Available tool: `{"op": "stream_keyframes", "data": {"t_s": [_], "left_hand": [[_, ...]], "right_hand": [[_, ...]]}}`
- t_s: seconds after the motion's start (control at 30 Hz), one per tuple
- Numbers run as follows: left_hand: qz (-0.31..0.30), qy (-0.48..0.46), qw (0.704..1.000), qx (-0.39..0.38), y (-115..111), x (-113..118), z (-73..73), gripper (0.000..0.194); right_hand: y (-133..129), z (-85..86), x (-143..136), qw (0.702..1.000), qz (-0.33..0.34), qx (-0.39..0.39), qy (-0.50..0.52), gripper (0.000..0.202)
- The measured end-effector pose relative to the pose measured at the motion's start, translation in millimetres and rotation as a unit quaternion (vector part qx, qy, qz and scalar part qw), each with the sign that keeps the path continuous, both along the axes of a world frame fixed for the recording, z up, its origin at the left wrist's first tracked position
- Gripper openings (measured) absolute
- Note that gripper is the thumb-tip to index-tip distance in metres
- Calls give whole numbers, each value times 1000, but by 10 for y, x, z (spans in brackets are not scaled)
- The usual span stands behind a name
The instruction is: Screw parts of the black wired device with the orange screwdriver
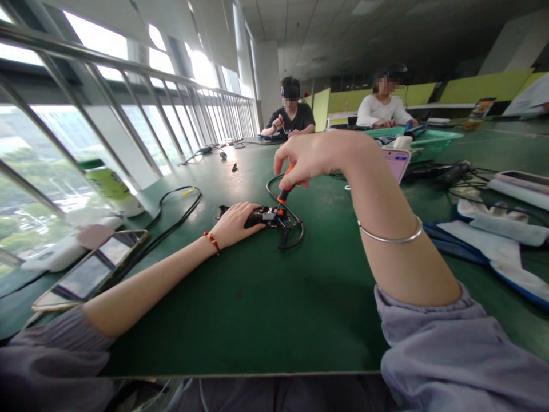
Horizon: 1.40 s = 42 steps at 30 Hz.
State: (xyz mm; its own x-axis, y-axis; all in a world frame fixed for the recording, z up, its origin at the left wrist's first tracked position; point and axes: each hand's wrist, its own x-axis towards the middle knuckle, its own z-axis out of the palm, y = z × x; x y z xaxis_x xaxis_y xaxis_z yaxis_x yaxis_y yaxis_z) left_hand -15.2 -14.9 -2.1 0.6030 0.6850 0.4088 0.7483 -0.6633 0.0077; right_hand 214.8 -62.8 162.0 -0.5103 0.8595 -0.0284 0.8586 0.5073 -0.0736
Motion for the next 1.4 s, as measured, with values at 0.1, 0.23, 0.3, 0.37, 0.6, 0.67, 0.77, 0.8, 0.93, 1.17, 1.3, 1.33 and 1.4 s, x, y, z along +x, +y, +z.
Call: {"op": "stream_keyframes", "data": {"t_s": [0.1,0.23,0.3,0.37,0.6,0.67,0.77,0.8,0.93,1.17,1.3,1.33,1.4], "left_hand": [[22,-52,998,20,-6,-17,-5,44],[120,-155,981,17,14,-38,-12,29],[156,-162,974,6,31,-41,-16,26],[170,-138,976,1,47,-39,-23,24],[176,-48,983,19,54,-29,-56,37],[173,-41,984,19,42,-25,-52,38],[168,-34,985,17,29,-22,-43,39],[166,-33,985,18,27,-23,-42,39],[157,-38,987,23,39,-34,-53,39],[150,-42,988,18,35,-32,-43,39],[146,-45,988,22,27,-28,-43,39],[144,-43,988,24,26,-27,-43,40],[141,-39,989,27,23,-27,-42,41]], "right_hand": [[30,-16,21,1000,8,27,-11,46],[24,-38,-21,999,-31,-18,-14,42],[17,-45,-46,998,-47,-41,-17,45],[19,-49,-55,998,-46,-49,-17,48],[51,-35,10,1000,3,24,3,44],[40,-32,4,1000,6,29,5,44],[3,-39,-40,1000,-27,-7,5,42],[-11,-43,-60,999,-44,-26,-1,42],[-37,-49,-110,995,-74,-65,-20,46],[-31,-11,-72,1000,-4,-1,10,44],[-68,-21,-123,1000,-2,-20,12,40],[-80,-26,-144,999,-16,-37,5,40],[-100,-34,-182,997,-41,-70,-10,43]]}}
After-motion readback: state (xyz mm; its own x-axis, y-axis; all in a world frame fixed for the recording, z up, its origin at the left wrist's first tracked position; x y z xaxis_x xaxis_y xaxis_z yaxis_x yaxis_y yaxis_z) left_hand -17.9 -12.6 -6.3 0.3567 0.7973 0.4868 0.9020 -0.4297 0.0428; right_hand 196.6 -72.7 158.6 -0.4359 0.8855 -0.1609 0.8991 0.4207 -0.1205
